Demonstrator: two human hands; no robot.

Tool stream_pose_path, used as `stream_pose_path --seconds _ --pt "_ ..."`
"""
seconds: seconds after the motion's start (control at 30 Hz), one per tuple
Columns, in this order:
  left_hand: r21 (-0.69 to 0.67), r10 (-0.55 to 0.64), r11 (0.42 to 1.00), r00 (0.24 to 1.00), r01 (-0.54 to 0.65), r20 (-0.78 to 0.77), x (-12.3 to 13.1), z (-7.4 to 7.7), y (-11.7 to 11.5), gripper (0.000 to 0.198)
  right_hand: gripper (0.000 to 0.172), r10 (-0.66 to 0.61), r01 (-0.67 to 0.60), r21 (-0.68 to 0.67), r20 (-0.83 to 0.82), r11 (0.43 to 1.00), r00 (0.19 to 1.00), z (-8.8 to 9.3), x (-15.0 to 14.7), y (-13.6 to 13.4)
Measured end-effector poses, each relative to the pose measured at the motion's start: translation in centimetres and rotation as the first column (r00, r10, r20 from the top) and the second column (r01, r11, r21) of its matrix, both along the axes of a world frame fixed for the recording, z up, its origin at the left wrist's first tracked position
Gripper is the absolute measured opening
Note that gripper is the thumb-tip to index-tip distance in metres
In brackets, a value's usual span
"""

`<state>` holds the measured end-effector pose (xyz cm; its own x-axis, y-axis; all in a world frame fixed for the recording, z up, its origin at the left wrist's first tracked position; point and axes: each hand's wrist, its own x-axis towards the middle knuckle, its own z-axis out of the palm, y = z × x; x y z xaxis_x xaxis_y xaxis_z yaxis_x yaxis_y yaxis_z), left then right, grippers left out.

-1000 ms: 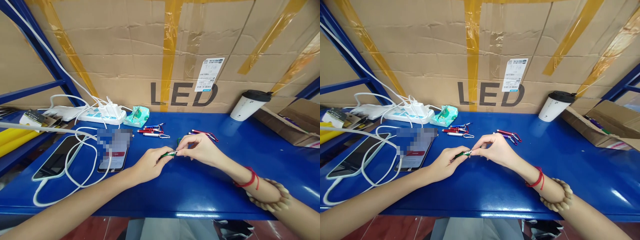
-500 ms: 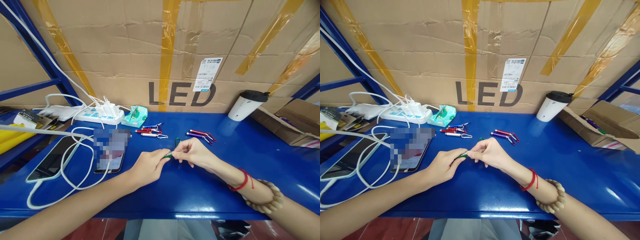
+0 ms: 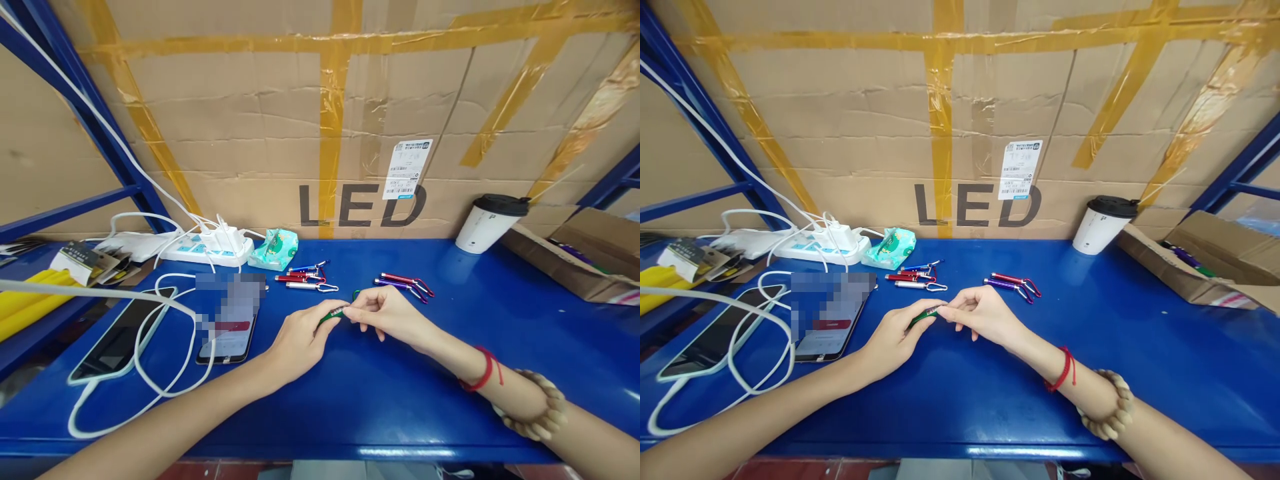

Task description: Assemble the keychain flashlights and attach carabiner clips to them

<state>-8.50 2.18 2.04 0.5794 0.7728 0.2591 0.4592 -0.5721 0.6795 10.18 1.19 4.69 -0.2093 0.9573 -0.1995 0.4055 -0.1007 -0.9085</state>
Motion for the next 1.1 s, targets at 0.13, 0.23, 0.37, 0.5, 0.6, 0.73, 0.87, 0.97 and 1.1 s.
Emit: stream_pose_path --seconds 0.13,0.23,0.37,0.5,0.6,0.73,0.87,0.97,1.1 --pt "-0.051 0.030 0.998 0.999 -0.029 0.012 0.0 0.1 0.3 0.028 0.042 -0.041 -0.068 0.464 0.219 0.883 0.975 -0.4 0.8 0.5" --pt "-0.071 0.041 0.997 0.999 -0.041 0.006 0.1 0.2 0.3 0.028 0.032 -0.023 -0.194 0.649 0.309 0.735 0.951 -0.7 1.4 0.9" --pt "-0.098 -0.009 0.995 1.000 0.010 0.002 0.1 0.1 0.4 0.025 0.027 -0.024 -0.297 0.728 0.395 0.617 0.918 -1.1 1.7 0.9" --pt "-0.147 -0.114 0.983 0.993 0.113 0.002 -0.1 -0.1 0.4 0.018 0.027 -0.021 -0.394 0.739 0.482 0.547 0.876 -1.3 1.8 0.5" --pt "-0.141 -0.168 0.977 0.985 0.162 -0.033 -0.3 -0.1 0.4 0.010 0.027 0.010 -0.486 0.736 0.547 0.472 0.837 -1.3 2.0 0.3" --pt "-0.133 -0.210 0.970 0.976 0.201 -0.056 -0.5 0.0 0.3 0.007 0.025 0.046 -0.521 0.749 0.553 0.410 0.832 -1.9 2.1 0.2" --pt "-0.096 -0.236 0.969 0.967 0.228 -0.093 -0.5 -0.1 0.2 0.005 0.025 0.129 -0.461 0.710 0.470 0.533 0.873 -2.7 1.8 0.1" --pt "-0.018 -0.254 0.967 0.955 0.255 -0.151 -0.5 -0.5 0.2 0.007 0.027 0.194 -0.390 0.621 0.360 0.680 0.913 -2.9 1.6 0.0" --pt "0.106 -0.240 0.958 0.947 0.267 -0.214 -0.5 -1.0 0.2 0.010 0.028 0.232 -0.291 0.324 0.208 0.900 0.950 -2.6 1.2 -0.2"
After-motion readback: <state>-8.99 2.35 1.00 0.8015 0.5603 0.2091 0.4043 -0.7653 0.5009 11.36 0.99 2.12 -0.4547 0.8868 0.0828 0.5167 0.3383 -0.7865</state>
